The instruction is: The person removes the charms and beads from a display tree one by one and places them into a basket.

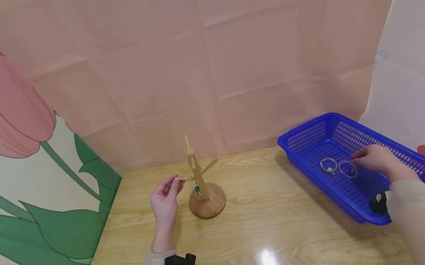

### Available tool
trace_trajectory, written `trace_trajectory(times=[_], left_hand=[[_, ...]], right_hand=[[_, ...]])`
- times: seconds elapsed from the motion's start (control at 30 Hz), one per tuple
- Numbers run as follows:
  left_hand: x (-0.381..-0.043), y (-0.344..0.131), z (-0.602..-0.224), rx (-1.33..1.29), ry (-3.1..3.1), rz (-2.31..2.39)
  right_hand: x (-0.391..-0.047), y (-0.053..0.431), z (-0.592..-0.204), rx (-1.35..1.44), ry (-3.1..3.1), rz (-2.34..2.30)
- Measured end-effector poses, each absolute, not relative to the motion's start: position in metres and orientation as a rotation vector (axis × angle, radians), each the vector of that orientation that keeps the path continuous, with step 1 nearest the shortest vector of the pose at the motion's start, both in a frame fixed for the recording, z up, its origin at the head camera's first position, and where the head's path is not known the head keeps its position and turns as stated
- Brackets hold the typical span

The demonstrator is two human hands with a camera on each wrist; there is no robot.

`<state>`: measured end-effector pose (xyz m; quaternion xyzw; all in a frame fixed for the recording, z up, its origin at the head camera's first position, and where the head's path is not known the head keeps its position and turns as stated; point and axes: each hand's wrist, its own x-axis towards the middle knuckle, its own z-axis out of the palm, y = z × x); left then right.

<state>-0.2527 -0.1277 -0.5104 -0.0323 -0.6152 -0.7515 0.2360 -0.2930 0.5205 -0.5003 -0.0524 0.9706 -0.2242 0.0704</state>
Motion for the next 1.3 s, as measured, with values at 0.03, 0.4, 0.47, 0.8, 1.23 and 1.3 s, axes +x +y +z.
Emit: trace_trajectory(times=[0.03,0.4,0.47,0.8,1.23,1.3], left_hand=[[-0.253,-0.128,-0.510,-0.090,-1.683,-2.063],[-0.254,-0.127,-0.511,-0.096,-1.695,-2.062],[-0.254,-0.128,-0.511,-0.097,-1.700,-2.061],[-0.252,-0.129,-0.510,-0.081,-1.707,-2.053],[-0.252,-0.128,-0.510,-0.081,-1.704,-2.062],[-0.253,-0.128,-0.511,-0.079,-1.701,-2.061]], right_hand=[[-0.293,0.521,-0.501,-0.161,2.922,-0.667],[-0.295,0.526,-0.506,-0.157,2.894,-0.670],[-0.295,0.527,-0.506,-0.156,2.885,-0.681],[-0.297,0.526,-0.506,-0.139,2.878,-0.713],[-0.295,0.521,-0.496,-0.112,2.943,-0.658],[-0.294,0.519,-0.493,-0.119,2.949,-0.651]])
